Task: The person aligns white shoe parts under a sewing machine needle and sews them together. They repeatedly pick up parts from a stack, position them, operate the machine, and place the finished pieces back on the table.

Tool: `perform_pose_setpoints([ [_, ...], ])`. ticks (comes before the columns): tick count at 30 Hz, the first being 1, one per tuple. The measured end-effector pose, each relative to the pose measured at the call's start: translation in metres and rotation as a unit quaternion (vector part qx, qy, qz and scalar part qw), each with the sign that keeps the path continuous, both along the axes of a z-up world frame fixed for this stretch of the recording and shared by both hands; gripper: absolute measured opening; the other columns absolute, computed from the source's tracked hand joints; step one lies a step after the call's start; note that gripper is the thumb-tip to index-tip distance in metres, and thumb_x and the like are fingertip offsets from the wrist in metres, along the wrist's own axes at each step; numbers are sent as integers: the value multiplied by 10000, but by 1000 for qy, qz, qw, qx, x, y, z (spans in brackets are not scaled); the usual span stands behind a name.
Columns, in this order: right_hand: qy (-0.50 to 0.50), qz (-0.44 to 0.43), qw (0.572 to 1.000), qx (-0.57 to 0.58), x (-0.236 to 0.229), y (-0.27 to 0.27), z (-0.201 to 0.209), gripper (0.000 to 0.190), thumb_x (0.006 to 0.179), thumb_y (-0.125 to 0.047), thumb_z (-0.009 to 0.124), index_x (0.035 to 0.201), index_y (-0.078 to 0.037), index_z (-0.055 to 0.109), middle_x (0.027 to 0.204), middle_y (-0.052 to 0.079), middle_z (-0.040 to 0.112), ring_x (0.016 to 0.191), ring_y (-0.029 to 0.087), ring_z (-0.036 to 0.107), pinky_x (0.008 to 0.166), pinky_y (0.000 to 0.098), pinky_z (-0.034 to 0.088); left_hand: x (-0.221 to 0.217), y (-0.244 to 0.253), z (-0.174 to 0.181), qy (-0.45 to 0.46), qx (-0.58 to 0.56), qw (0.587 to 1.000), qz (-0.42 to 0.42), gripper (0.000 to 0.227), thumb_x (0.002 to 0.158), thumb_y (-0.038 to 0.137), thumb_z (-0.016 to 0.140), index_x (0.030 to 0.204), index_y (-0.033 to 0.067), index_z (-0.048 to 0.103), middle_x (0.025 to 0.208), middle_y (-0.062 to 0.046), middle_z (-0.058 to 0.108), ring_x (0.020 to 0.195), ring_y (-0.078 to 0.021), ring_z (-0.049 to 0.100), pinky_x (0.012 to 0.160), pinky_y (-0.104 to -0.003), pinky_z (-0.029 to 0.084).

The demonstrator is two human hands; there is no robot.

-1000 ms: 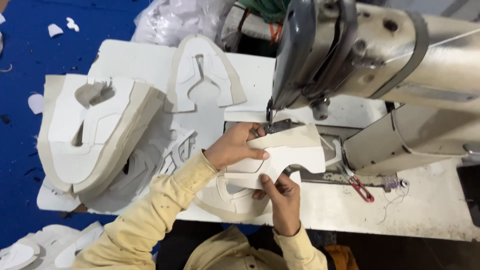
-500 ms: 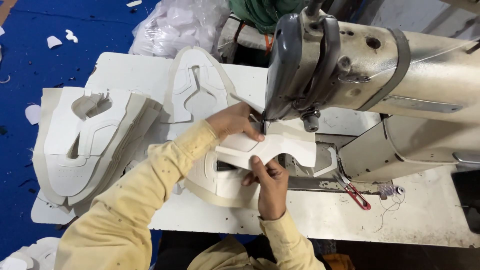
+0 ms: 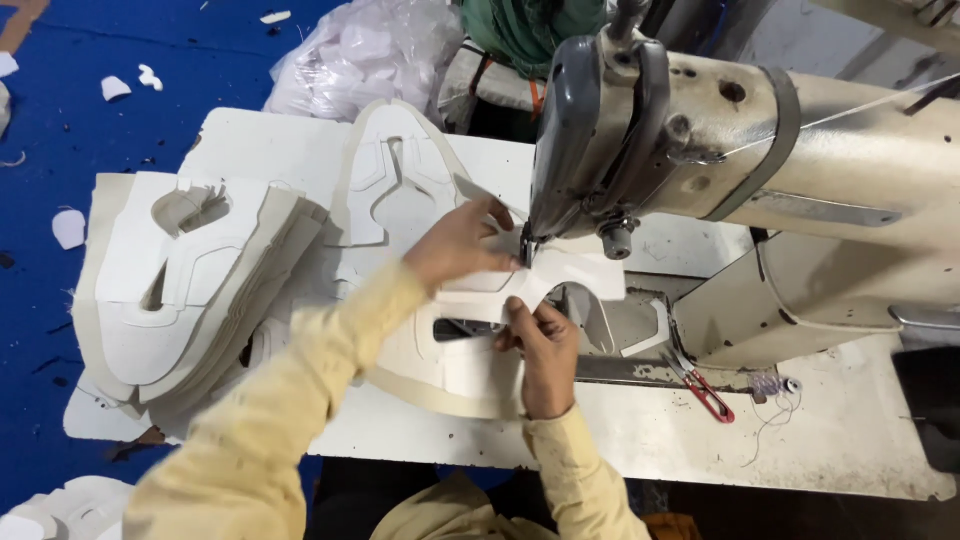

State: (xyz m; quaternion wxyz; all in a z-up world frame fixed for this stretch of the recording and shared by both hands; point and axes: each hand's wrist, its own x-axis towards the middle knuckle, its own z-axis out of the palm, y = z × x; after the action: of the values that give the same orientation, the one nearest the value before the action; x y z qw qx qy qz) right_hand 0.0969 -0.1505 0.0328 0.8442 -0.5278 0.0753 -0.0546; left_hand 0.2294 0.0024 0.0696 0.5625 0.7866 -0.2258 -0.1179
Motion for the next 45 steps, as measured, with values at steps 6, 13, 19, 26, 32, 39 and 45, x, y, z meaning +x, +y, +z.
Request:
perform_pose_setpoints([
  [6,-11,29,997,-67,4,-14,-8,227,964,-171,713,872,35,735,636,10,607,527,114,598,517,265,462,-63,10,30,-165,61,982,66,299,817,257,803,987,68,644,987,-89,709,975,-283,696,868,-383,528],
  [13,-8,41,996,-76,9,-26,5,215,959,-156,694,884,38,747,643,47,674,505,110,597,488,263,471,-73,2,30,-158,69,982,83,313,771,258,838,962,68,678,1003,-92,718,964,-284,702,865,-379,528],
  [19,0,31,990,-135,21,-32,8,317,983,-209,702,805,52,718,587,58,647,454,106,576,447,246,433,-72,-11,26,-155,63,972,166,339,770,265,843,991,52,700,1042,-105,732,1013,-288,705,888,-379,533],
  [26,26,29,984,-173,17,-35,12,454,1040,-293,620,790,62,756,559,58,684,436,91,569,437,237,426,-51,-10,19,-109,71,973,189,396,741,262,861,1039,35,732,1089,-126,733,1034,-288,712,906,-375,532],
  [32,87,30,957,-276,-64,-43,18,440,1023,-367,490,1246,-55,705,473,61,562,303,106,419,325,262,322,-52,-9,21,-94,45,978,180,404,751,245,843,1073,29,730,1117,-134,733,1064,-275,710,947,-362,523],
  [39,-34,-35,950,-309,-109,-53,-29,600,1061,-404,444,1536,-38,438,1165,199,698,751,169,711,605,271,569,-74,-17,8,-146,24,962,229,406,797,211,835,1106,-3,681,1105,-166,683,1051,-301,665,944,-384,514],
  [45,-203,-199,949,-135,-53,-88,-13,565,1125,-302,477,1614,-41,366,1466,263,546,1050,218,532,890,336,458,-128,-47,1,-47,-177,935,303,489,833,216,762,1235,20,565,1224,-109,601,1041,-257,622,791,-361,565],
])
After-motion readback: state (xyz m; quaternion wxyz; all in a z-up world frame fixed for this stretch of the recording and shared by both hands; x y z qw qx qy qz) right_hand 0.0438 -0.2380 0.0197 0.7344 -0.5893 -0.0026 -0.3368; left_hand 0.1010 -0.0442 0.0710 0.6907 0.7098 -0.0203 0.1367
